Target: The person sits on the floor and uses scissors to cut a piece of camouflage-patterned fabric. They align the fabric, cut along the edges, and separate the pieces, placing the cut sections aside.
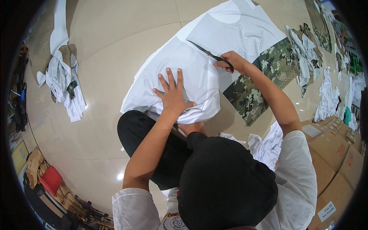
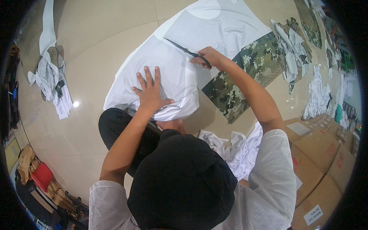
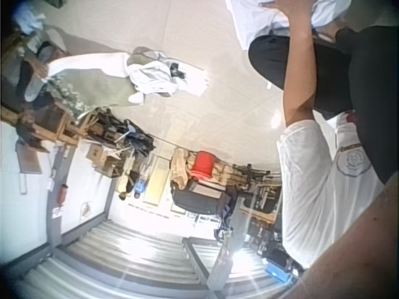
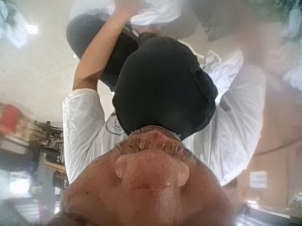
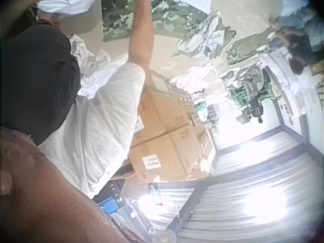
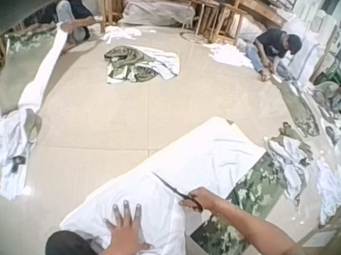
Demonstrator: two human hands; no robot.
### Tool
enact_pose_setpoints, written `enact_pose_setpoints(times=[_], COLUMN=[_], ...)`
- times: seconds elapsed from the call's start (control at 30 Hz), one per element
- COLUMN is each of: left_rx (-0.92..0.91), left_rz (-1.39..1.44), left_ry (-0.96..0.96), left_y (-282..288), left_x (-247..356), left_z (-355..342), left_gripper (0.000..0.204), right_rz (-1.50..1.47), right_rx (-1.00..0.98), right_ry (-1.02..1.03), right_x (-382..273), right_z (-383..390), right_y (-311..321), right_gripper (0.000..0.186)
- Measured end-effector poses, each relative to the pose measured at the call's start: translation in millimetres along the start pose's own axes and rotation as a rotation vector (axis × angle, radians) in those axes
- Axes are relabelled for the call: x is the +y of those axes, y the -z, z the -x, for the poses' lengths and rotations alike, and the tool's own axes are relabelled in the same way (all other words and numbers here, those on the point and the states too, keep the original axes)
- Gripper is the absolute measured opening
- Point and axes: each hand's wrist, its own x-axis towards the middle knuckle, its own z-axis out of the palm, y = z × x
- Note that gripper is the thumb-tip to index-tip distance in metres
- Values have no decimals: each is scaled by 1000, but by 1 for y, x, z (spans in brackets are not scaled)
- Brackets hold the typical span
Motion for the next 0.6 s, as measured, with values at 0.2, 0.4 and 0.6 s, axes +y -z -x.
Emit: enact_pose_setpoints(times=[0.2,0.4,0.6], left_rx=[-5,-8,7], left_rz=[3,13,39], left_ry=[-1,-1,-12], left_y=[0,-1,-2], left_x=[1,-1,-1], left_z=[-1,-2,-2], left_gripper=[156,156,157], right_rz=[45,52,50], right_rx=[7,24,11], right_ry=[8,7,7], right_x=[2,-8,-12], right_z=[-2,-3,-8], right_y=[4,0,-1], right_gripper=[38,39,37])
